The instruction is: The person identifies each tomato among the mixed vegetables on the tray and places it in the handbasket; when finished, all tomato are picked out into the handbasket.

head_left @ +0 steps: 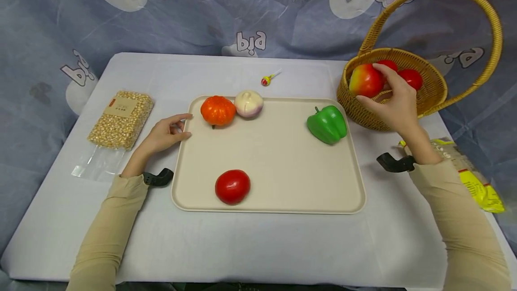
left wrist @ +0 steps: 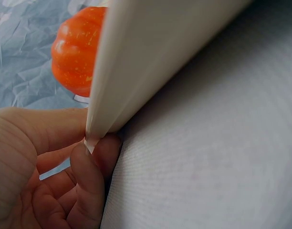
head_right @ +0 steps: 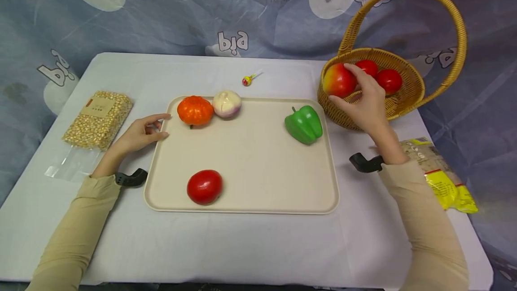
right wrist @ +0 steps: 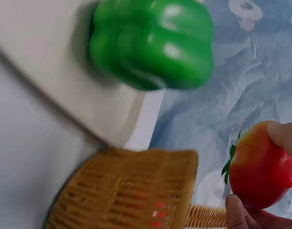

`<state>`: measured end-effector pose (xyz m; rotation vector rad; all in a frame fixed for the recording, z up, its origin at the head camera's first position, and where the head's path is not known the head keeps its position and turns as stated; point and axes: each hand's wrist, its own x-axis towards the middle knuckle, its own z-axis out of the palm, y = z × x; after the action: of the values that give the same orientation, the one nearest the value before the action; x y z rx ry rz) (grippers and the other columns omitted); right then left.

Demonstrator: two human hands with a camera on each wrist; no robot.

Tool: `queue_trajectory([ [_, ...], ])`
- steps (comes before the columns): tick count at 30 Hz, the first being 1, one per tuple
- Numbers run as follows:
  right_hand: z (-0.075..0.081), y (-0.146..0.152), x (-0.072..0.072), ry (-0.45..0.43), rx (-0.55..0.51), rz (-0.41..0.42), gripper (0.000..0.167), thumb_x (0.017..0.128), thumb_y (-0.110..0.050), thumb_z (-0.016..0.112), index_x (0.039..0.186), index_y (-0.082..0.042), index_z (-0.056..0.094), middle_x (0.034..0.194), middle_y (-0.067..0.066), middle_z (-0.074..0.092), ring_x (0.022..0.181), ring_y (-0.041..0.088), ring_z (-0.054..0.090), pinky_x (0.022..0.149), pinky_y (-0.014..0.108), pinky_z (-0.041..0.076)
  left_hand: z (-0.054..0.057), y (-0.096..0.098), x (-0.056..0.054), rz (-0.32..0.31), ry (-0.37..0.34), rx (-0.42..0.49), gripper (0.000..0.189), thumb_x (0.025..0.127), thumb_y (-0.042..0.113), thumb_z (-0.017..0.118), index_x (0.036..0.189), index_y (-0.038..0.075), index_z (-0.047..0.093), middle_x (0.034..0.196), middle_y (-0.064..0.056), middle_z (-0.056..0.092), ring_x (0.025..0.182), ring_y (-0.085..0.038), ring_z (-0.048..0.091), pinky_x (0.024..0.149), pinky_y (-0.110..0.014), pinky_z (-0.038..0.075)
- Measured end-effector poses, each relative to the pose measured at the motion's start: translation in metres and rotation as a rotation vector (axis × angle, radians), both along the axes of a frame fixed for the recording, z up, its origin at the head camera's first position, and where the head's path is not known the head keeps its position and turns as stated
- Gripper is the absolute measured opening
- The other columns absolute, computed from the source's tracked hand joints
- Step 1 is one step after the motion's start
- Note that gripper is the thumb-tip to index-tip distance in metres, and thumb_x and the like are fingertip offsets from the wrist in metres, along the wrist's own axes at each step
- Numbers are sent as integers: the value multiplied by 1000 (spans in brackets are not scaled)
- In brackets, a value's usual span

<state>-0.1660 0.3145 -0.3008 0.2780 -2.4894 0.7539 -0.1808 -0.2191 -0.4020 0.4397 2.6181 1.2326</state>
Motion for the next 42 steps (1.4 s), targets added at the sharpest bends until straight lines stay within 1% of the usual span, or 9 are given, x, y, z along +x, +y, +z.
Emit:
queue_trajectory([
  [11,-8,37,-15,-112,-29,-140,65,76,-24,77,135,-24,49,116,18,59,71,-13,38,70,2,31,2,1,1,-1,-6,12,50,87,11,65,133,1,49,93,-14,53,56,-2,42,56,-18,36],
  [14,-10,46,-19,-153,-12,-179,65,78,-29,75,137,-25,46,122,16,58,77,-5,43,74,6,33,1,1,1,-1,-10,14,50,87,11,65,133,0,49,93,-14,53,56,-2,42,55,-18,36],
  [17,-12,53,-24,-208,-11,-192,66,80,-30,72,139,-23,43,132,17,54,96,18,51,89,26,42,3,2,2,1,-13,7,50,87,9,64,133,-1,48,93,-14,53,55,-1,41,55,-18,35],
  [20,-15,60,-29,-277,-9,-192,67,83,-31,69,142,-20,39,138,20,48,115,42,43,99,54,35,12,7,7,-2,-13,7,48,87,5,62,132,-5,47,92,-16,52,55,0,40,55,-18,35],
  [22,-18,66,-32,-332,-6,-197,68,84,-32,66,144,-17,36,142,23,42,121,49,37,101,63,29,20,11,11,-6,-13,14,47,87,2,61,131,-8,47,91,-18,52,55,0,40,55,-17,35],
  [25,-23,74,-36,-403,3,-210,70,86,-35,64,146,-16,32,146,24,36,126,54,29,104,66,25,31,15,17,-20,-3,26,46,86,-1,59,129,-12,46,88,-19,51,55,0,40,54,-18,34],
  [30,-25,82,-42,-472,-3,-213,72,86,-39,62,147,-16,29,145,27,35,129,53,23,104,66,22,29,13,16,-17,1,20,46,87,1,60,129,-10,47,88,-18,51,56,-1,41,55,-18,35],
  [35,-25,87,-44,-517,29,-211,73,87,-41,60,146,-12,28,140,32,37,125,56,24,102,67,23,37,18,21,-9,-10,5,45,87,1,60,129,-10,47,89,-18,51,56,-1,41,56,-17,35],
  [42,-26,92,-49,-592,102,-203,78,87,-42,60,148,-9,24,143,35,31,126,64,18,104,70,16,22,12,13,-1,-13,9,47,87,1,61,130,-8,48,90,-18,52,56,-1,41,55,-17,35],
])
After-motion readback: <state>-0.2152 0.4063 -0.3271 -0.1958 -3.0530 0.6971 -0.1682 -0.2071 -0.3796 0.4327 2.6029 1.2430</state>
